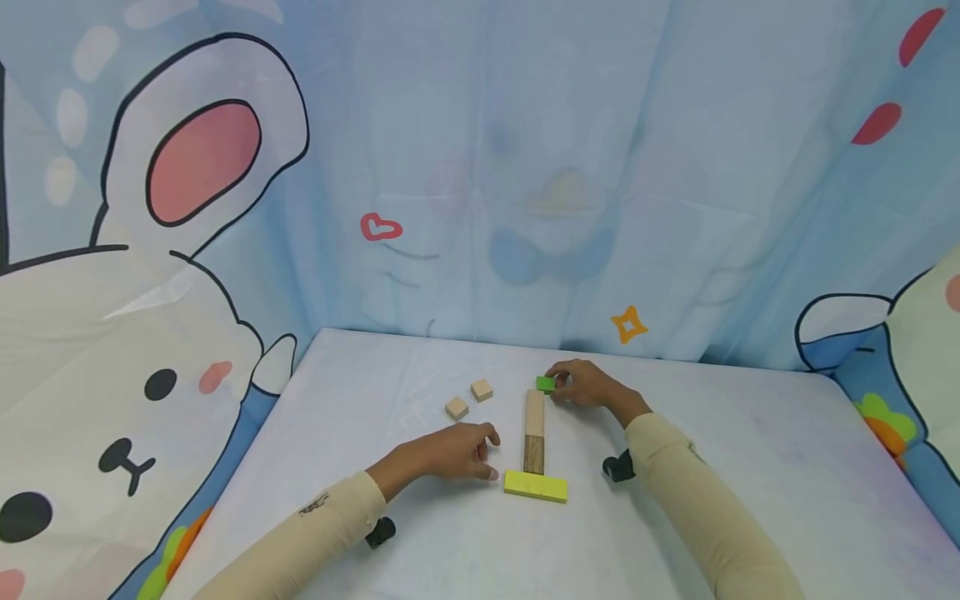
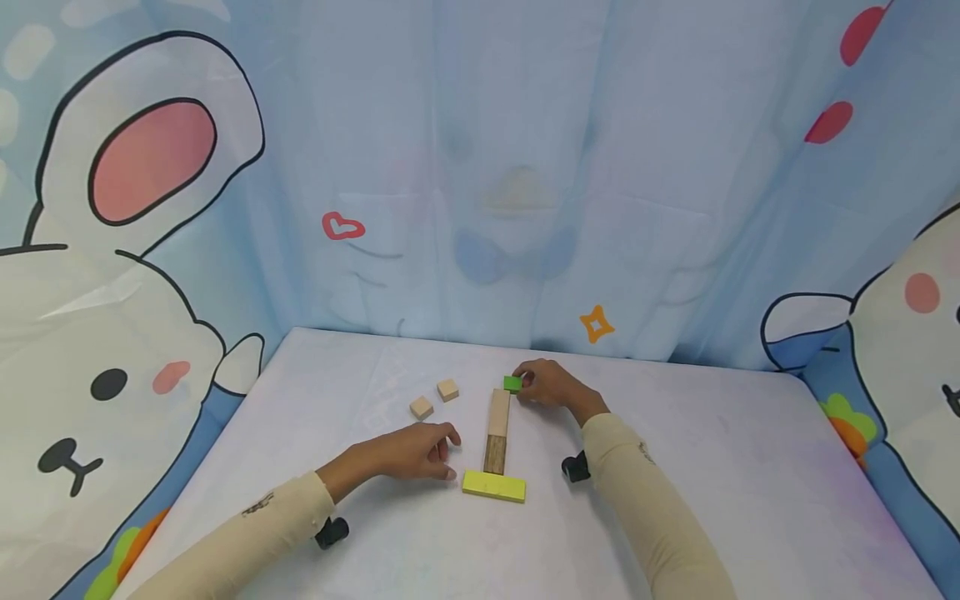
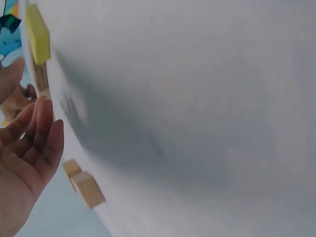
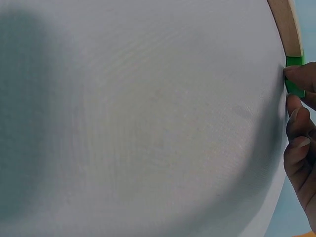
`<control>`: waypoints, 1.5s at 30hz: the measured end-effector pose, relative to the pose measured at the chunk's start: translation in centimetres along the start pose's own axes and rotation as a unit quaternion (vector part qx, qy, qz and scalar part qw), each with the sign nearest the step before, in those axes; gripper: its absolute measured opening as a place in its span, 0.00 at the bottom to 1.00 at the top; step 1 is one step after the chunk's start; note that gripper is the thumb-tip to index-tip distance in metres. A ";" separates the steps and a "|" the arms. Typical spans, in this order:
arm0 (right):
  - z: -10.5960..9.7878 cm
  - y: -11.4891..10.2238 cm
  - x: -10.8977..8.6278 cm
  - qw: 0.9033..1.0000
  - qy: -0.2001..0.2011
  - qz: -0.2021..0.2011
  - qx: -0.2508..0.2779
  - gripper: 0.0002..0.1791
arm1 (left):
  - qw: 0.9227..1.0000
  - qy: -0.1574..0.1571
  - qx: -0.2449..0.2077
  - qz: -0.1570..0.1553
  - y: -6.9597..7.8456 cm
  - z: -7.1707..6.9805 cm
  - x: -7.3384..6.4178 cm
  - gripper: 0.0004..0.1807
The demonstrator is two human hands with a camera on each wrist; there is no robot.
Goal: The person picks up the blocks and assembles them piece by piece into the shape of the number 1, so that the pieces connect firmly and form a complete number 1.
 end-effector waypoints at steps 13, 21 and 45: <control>0.1 0.0 -0.1 1.000 -0.002 0.002 0.012 0.21 | 0.983 0.179 -0.027 0.012 -1.5 -4.3 0.5 0.18; 0.1 -0.1 -0.2 1.000 -0.002 0.013 0.013 0.21 | 0.971 0.237 -0.007 -0.031 -2.6 -4.1 1.4 0.17; 0.1 -0.2 -0.4 1.000 -0.010 0.011 0.020 0.21 | 0.964 0.216 0.074 -0.136 -4.7 -3.5 3.9 0.30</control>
Point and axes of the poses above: each hand's wrist, its own x-axis towards the middle knuckle, its own z-axis out of the palm, y = z × x, the point moved 3 cm from there along x, towards the middle knuckle, and after that the axes turned 6 degrees about z, right-handed, at the moved point
